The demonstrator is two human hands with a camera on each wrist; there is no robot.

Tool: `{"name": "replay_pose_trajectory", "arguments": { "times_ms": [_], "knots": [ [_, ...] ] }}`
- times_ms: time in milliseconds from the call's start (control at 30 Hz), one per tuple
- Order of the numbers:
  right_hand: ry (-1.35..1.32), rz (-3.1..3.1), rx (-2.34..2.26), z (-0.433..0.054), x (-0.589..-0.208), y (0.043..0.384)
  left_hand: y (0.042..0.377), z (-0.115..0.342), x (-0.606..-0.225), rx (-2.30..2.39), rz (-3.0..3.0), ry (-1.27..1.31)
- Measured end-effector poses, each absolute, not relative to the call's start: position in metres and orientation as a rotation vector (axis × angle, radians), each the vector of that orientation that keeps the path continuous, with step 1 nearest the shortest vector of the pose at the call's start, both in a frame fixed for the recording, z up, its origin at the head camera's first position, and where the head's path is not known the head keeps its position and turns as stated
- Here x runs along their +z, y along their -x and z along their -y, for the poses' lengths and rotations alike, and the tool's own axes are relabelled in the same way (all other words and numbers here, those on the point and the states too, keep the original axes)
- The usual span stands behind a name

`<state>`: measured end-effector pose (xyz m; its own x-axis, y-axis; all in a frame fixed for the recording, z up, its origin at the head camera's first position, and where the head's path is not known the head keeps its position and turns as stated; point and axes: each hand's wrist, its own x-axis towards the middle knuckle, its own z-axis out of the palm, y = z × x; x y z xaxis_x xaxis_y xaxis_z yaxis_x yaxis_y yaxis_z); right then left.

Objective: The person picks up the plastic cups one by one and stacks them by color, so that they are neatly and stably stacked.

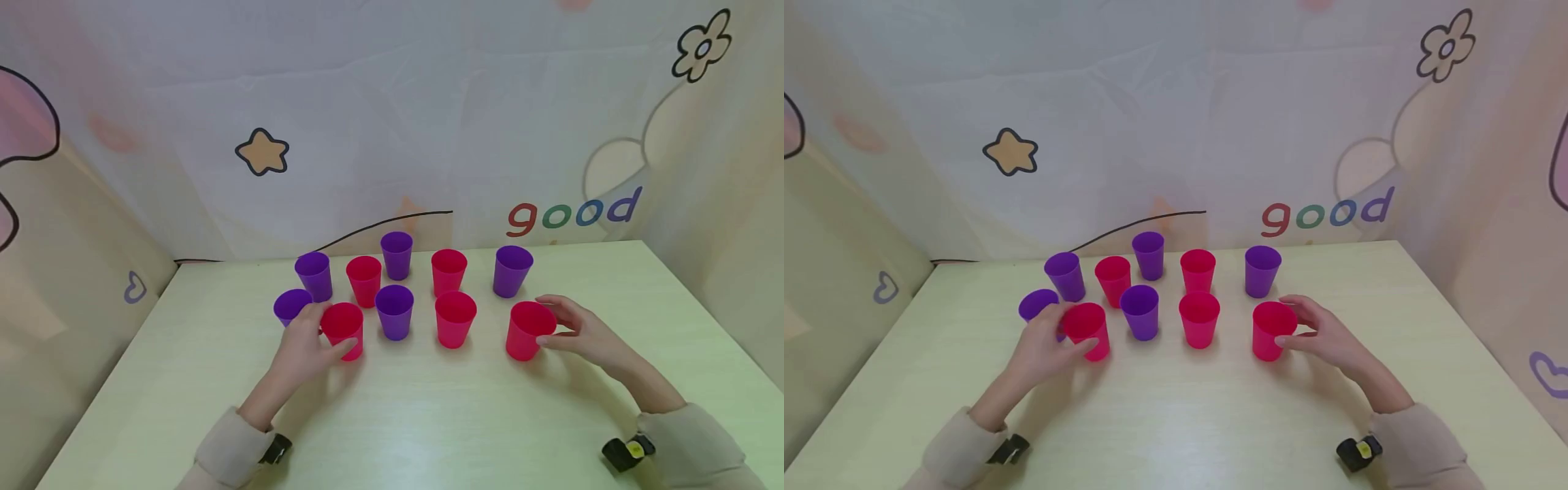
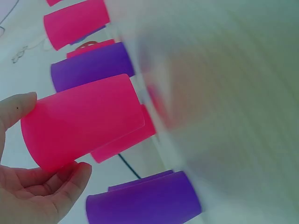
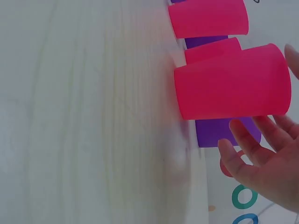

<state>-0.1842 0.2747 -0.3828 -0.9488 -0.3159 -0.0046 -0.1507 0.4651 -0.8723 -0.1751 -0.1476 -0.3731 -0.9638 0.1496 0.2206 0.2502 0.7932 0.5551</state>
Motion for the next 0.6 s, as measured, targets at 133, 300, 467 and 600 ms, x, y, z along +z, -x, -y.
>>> {"name": "replay_pose_trajectory", "arguments": {
  "times_ms": [133, 300, 467, 600],
  "knots": [
    [0.428, -2.517, -1.511, -0.28, -0.384, 0.185, 0.169, 0.149, -0.366, -0.93, 2.748, 0.328],
    [0.436, -2.477, -1.555, -0.284, -0.386, 0.185, 0.161, 0.15, -0.355, -0.976, 2.648, 0.361],
    [0.436, -2.448, -1.591, -0.285, -0.388, 0.184, 0.155, 0.147, -0.342, -1.009, 2.575, 0.411],
    [0.404, -2.438, -1.593, -0.285, -0.389, 0.184, 0.152, 0.14, -0.332, -1.043, 2.53, 0.462]
  ]
}}
